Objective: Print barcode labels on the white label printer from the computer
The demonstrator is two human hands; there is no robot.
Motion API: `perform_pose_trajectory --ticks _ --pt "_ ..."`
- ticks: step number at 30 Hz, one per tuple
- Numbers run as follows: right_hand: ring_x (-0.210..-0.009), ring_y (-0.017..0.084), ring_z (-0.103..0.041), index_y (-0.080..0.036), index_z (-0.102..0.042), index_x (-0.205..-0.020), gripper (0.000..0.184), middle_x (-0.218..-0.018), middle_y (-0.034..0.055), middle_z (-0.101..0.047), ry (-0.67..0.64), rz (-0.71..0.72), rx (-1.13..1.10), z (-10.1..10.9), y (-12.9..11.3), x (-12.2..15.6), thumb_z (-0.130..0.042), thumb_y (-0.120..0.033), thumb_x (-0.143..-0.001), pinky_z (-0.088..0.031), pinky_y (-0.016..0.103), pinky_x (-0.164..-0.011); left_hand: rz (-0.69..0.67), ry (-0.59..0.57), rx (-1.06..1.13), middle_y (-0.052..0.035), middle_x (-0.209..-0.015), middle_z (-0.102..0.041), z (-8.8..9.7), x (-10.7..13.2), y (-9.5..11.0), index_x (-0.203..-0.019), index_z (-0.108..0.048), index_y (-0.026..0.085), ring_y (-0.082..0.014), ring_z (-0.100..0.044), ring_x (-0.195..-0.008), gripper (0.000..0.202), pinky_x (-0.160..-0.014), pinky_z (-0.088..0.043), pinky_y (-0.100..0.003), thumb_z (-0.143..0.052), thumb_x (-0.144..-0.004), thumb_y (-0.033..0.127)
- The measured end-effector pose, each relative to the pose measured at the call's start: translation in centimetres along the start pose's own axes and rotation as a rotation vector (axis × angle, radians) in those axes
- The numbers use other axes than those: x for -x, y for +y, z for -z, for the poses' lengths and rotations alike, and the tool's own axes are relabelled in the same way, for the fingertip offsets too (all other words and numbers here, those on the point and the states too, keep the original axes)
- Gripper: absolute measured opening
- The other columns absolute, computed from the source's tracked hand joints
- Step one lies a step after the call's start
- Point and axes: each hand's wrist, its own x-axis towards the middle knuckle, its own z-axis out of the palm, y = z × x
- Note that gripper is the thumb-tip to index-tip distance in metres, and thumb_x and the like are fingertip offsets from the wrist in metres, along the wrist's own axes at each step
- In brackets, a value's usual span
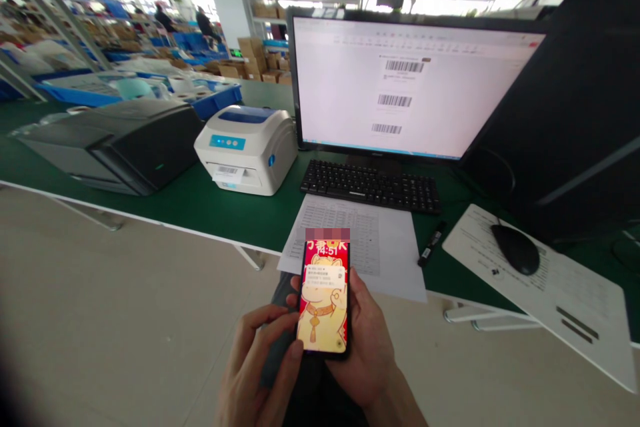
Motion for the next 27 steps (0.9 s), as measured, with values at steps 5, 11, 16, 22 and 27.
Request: perform_pose_trajectory --ticks 5,11,16,22,27 --pt "-0.115 0.03 -0.085 -0.01 -0.075 -0.152 0.063 -0.129 0.017 -0.088 0.029 -0.012 -0.013 -0.4 0.1 0.3 -0.045 -0.057 -0.122 -0.064 0.051 -0.115 -0.001 0.006 0.006 -0.0097 -0.135 -0.072 0.1 -0.1 -0.1 -0.138 -0.075 0.03 -0.0226 -0.078 -0.121 0.025 -0.101 -0.069 -0.034 -0.066 -0.115 0.026" --pt "-0.109 0.029 -0.086 -0.007 -0.073 -0.153 0.066 -0.128 0.0186 -0.088 0.073 -0.017 0.022 -1.1 -0.1 0.1 -0.041 -0.055 -0.122 -0.065 0.047 -0.111 -0.032 -0.018 -0.012 -0.0104 -0.133 -0.073 0.2 -0.1 -0.4 -0.139 -0.073 0.029 -0.0231 -0.079 -0.119 0.026 -0.099 -0.07 -0.033 -0.067 -0.114 0.025" --pt "-0.11 0.03 -0.086 -0.009 -0.073 -0.154 0.064 -0.13 0.0172 -0.088 0.041 -0.007 0.042 -0.7 0.1 -0.2 -0.044 -0.054 -0.12 -0.065 0.046 -0.109 0.028 0.007 0.012 -0.0114 -0.134 -0.073 -0.1 0.2 -0.2 -0.139 -0.072 0.03 -0.0241 -0.079 -0.12 0.024 -0.099 -0.07 -0.035 -0.064 -0.116 0.028" --pt "-0.111 0.031 -0.086 -0.009 -0.072 -0.155 0.062 -0.133 0.0191 -0.086 0.023 0.013 0.052 -0.3 0.2 -0.4 -0.046 -0.053 -0.119 -0.066 0.046 -0.107 0.074 0.028 0.024 -0.0109 -0.132 -0.074 -0.5 0.5 -0.3 -0.136 -0.072 0.03 -0.0245 -0.079 -0.117 0.021 -0.098 -0.069 -0.037 -0.063 -0.117 0.032" --pt "-0.111 0.033 -0.086 -0.01 -0.074 -0.153 0.06 -0.139 0.022 -0.084 -0.04 0.018 0.04 0.5 0.5 -0.7 -0.052 -0.052 -0.117 -0.068 0.047 -0.1 0.147 0.058 0.067 -0.0114 -0.132 -0.074 -1.0 1.0 -0.3 -0.133 -0.07 0.029 -0.0252 -0.078 -0.117 0.019 -0.097 -0.069 -0.038 -0.061 -0.118 0.035"
